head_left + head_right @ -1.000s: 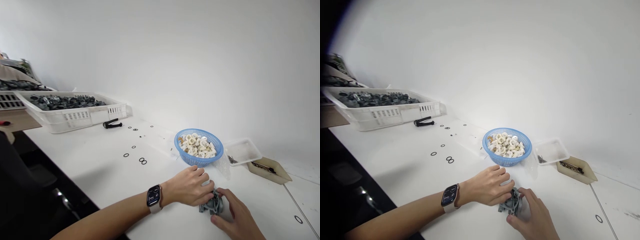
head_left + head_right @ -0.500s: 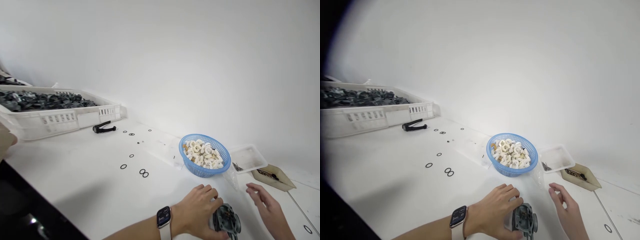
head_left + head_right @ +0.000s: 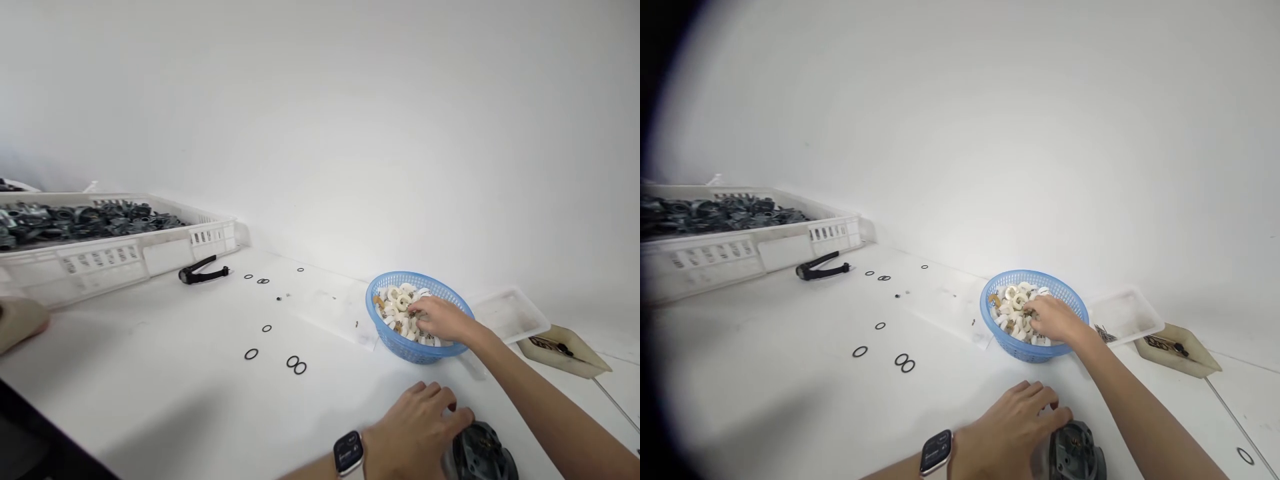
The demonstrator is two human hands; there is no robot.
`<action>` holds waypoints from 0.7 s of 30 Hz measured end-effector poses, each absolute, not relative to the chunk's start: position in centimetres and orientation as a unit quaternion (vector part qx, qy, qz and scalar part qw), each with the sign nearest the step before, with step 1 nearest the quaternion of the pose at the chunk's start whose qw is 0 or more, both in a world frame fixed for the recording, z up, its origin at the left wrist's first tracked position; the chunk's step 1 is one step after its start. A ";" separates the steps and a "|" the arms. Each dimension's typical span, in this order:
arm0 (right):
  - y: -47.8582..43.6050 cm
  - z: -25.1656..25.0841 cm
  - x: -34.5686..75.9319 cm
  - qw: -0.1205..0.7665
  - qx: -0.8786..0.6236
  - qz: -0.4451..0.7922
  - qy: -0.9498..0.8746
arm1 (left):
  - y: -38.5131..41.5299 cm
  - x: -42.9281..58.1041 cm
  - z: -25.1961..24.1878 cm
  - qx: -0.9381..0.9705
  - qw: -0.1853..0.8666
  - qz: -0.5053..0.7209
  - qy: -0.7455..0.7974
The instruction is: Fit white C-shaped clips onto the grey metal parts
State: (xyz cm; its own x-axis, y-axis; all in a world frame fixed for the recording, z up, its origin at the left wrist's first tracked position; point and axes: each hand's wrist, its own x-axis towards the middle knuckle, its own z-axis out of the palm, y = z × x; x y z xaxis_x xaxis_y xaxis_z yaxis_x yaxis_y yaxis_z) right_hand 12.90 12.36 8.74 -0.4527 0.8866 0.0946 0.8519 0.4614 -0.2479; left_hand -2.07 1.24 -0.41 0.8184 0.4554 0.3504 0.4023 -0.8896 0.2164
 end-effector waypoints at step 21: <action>-1.9 8.9 21.0 0.359 -0.516 0.359 -0.690 | 1.2 -2.1 0.2 0.921 0.125 0.267 0.255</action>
State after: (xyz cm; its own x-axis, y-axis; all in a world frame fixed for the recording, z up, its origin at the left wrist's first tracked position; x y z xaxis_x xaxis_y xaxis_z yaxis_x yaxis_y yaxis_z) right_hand 20.95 -1.94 8.86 -0.2097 0.9697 0.1255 0.4537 0.2102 -0.8660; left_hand -2.15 1.18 0.17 0.7270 0.5359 0.4292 0.4026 -0.8391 0.3657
